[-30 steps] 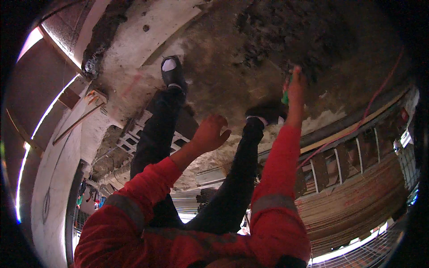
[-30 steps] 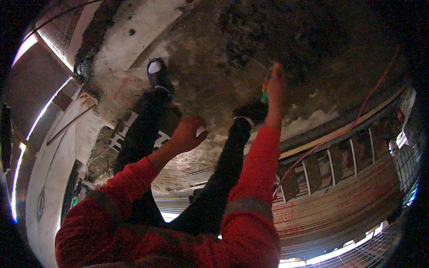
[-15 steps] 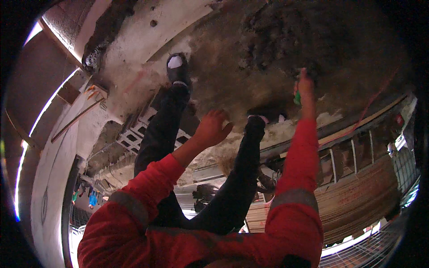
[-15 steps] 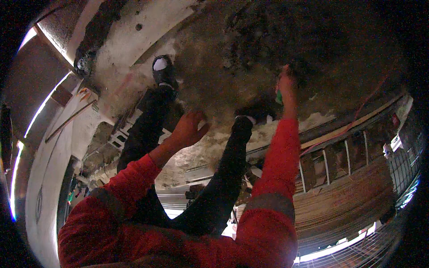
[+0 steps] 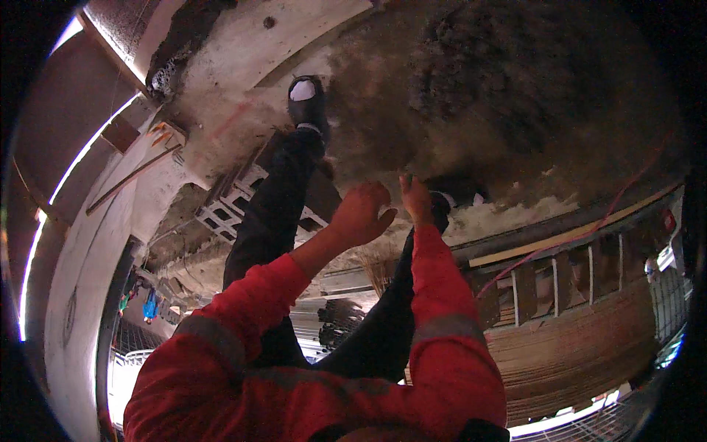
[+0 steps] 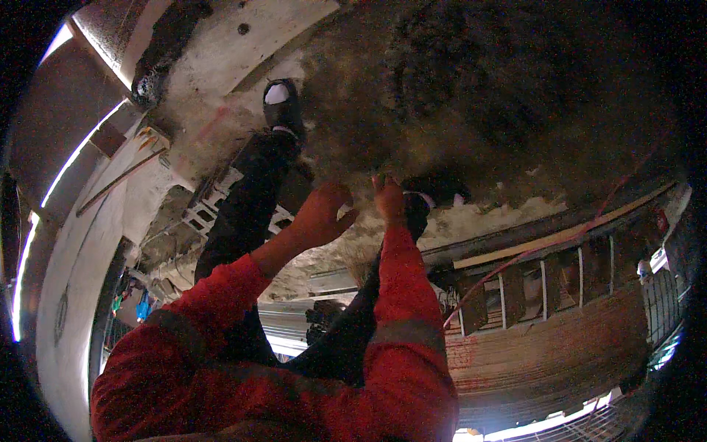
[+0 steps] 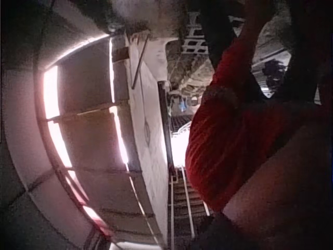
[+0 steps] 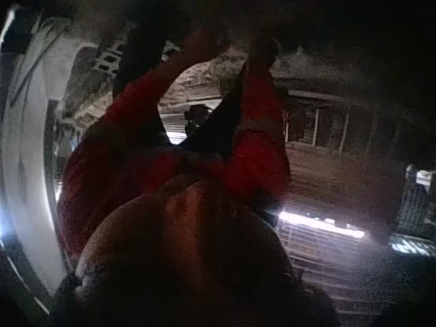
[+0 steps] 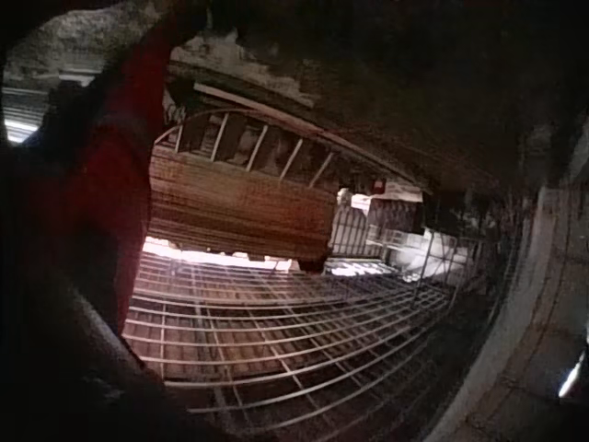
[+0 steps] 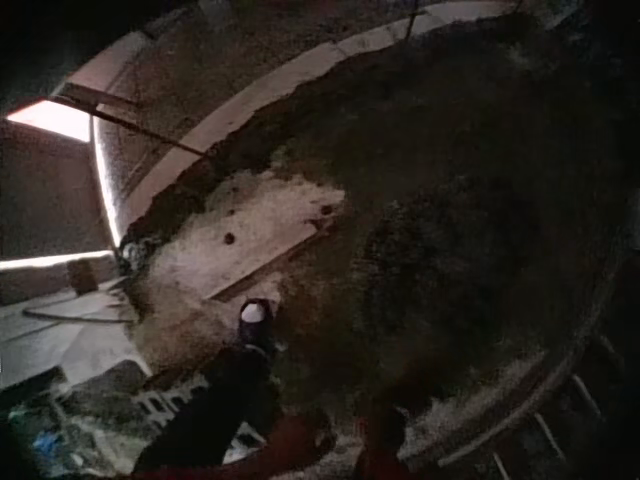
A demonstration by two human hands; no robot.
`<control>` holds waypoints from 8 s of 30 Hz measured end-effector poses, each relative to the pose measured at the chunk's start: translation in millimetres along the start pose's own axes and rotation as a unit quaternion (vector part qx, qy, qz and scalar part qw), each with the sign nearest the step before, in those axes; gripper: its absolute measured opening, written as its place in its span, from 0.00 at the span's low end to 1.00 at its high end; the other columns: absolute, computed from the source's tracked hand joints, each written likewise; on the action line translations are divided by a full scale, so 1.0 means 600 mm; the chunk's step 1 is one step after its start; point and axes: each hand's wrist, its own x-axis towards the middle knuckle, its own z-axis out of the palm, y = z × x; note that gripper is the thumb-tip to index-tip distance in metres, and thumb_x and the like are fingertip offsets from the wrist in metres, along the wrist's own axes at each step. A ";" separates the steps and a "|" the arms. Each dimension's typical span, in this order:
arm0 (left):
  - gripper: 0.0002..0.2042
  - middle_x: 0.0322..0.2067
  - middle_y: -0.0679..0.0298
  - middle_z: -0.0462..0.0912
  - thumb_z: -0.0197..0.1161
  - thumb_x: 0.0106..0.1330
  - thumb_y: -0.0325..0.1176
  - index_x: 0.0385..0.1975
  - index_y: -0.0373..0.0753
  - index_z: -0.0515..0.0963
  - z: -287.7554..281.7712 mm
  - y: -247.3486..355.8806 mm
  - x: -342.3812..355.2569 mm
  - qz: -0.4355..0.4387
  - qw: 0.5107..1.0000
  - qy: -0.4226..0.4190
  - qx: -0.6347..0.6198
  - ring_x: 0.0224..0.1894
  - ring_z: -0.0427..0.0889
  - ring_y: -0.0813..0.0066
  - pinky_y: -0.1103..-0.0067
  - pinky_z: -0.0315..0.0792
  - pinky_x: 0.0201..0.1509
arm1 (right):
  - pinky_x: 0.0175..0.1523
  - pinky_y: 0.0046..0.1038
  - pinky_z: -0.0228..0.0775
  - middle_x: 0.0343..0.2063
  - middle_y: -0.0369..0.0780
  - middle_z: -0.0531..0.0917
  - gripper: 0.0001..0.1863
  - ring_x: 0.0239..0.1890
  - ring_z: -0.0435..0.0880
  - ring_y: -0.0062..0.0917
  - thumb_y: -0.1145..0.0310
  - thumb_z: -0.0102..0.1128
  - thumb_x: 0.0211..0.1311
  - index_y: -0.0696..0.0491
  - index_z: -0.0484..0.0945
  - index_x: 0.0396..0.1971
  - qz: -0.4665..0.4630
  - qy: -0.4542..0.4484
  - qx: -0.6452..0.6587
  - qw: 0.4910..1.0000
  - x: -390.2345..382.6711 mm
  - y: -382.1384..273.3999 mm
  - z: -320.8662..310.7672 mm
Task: The person uses a trowel to spread cement on a floor surface. They then pick up a hollow concrete block and place it onto the prepared area.
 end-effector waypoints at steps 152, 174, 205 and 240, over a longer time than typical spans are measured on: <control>0.11 0.27 0.56 0.73 0.61 0.56 0.36 0.22 0.36 0.69 0.013 0.030 0.003 -0.024 0.996 -0.022 -0.079 0.32 0.73 0.55 0.65 0.68 0.36 | 0.25 0.35 0.69 0.18 0.40 0.76 0.11 0.18 0.76 0.30 0.69 0.53 0.52 0.54 0.72 0.37 -0.042 0.273 0.009 0.961 0.168 0.053 -0.257; 0.11 0.25 0.54 0.72 0.62 0.54 0.34 0.20 0.36 0.69 0.064 0.035 0.019 0.037 0.996 -0.028 -0.075 0.32 0.73 0.53 0.65 0.67 0.34 | 0.48 0.41 0.68 0.39 0.55 0.77 0.23 0.45 0.76 0.47 0.64 0.59 0.51 0.61 0.68 0.45 -0.064 0.191 -0.135 0.970 0.173 0.047 -0.307; 0.14 0.28 0.54 0.74 0.57 0.57 0.41 0.21 0.35 0.73 0.092 0.010 -0.004 0.064 0.992 -0.112 0.012 0.33 0.75 0.54 0.64 0.69 0.36 | 0.46 0.42 0.67 0.33 0.56 0.78 0.31 0.40 0.77 0.49 0.40 0.45 0.58 0.58 0.74 0.38 -0.099 0.129 -0.069 0.984 0.076 0.030 -0.072; 0.13 0.24 0.55 0.73 0.60 0.57 0.38 0.19 0.35 0.71 0.051 0.029 0.006 0.063 0.991 -0.095 -0.062 0.30 0.74 0.55 0.65 0.68 0.32 | 0.45 0.40 0.69 0.38 0.52 0.78 0.21 0.41 0.77 0.47 0.63 0.56 0.50 0.61 0.72 0.41 -0.039 0.190 0.019 0.981 0.096 0.019 -0.372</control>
